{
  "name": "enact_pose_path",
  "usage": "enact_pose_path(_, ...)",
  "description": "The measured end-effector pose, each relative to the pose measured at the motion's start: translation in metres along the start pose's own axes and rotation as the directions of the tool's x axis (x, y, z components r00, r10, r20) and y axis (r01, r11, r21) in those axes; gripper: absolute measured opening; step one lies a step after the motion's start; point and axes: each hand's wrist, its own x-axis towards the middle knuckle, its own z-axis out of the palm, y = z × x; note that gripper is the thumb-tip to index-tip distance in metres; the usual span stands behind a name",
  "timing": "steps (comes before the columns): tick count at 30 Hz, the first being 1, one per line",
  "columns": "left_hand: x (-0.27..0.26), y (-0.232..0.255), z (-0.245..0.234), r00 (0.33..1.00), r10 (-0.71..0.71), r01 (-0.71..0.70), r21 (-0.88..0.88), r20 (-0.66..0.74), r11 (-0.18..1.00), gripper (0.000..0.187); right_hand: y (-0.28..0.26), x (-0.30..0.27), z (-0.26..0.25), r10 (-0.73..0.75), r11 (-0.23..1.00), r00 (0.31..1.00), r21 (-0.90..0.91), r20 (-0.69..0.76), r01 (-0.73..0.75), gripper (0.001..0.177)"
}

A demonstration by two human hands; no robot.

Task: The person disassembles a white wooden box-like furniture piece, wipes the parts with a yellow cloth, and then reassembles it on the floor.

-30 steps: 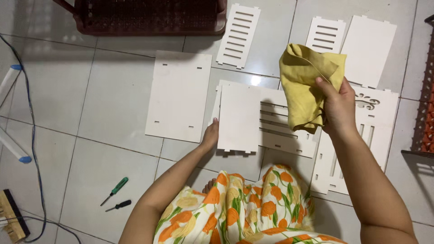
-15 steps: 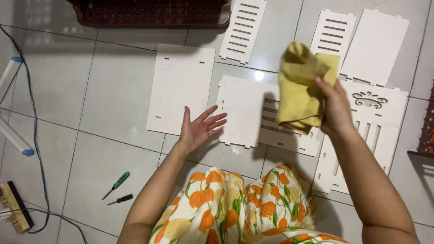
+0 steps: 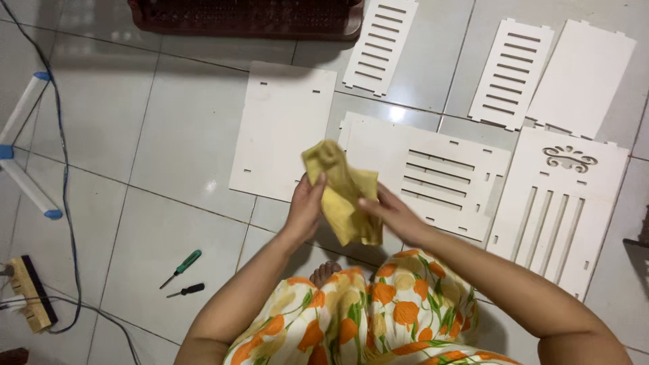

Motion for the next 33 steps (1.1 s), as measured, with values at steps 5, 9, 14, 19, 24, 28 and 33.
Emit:
enact_pose_path(5, -0.018, -0.012, 0.012, 0.902, 0.413, -0.294, 0.519, -0.128, 0.803, 0.044, 0.019, -0.003, 0.06, -0.201, 0.957, 0.964, -0.243, -0.176, 0.155, 0.047)
enact_pose_path(9, -0.016, 0.0, 0.018, 0.893, 0.432, -0.312, 0.517, -0.126, 0.797, 0.045, 0.018, 0.001, 0.068, -0.26, 0.965, 0.958, -0.014, -0.117, 0.26, 0.048)
enact_pose_path(14, -0.011, 0.032, 0.005, 0.996, -0.093, 0.093, -0.022, 0.01, 0.995, 0.069, 0.004, 0.006, 0.045, 0.073, 0.993, 0.989, 0.102, -0.128, -0.06, 0.06)
enact_pose_path(19, -0.031, 0.057, -0.007, 0.969, -0.176, 0.182, -0.021, 0.171, 0.983, 0.093, 0.006, 0.002, 0.021, 0.073, 0.926, 0.997, 0.373, -0.039, -0.053, 0.069)
enact_pose_path(24, -0.033, 0.053, -0.008, 0.974, -0.149, 0.139, 0.069, 0.173, 0.988, 0.088, 0.032, 0.008, 0.009, 0.105, 0.929, 0.994, 0.359, -0.008, -0.095, 0.071)
enact_pose_path(28, -0.023, 0.031, -0.015, 0.989, -0.072, 0.062, 0.072, 0.133, 0.995, 0.089, 0.032, 0.0, 0.004, -0.175, 0.974, 0.984, 0.138, -0.025, 0.177, 0.069)
enact_pose_path(33, -0.011, 0.008, -0.004, 0.837, -0.043, 0.278, -0.356, 0.545, 0.892, 0.068, -0.015, -0.041, 0.036, -0.454, 0.743, 0.76, -0.274, 0.464, 0.611, 0.078)
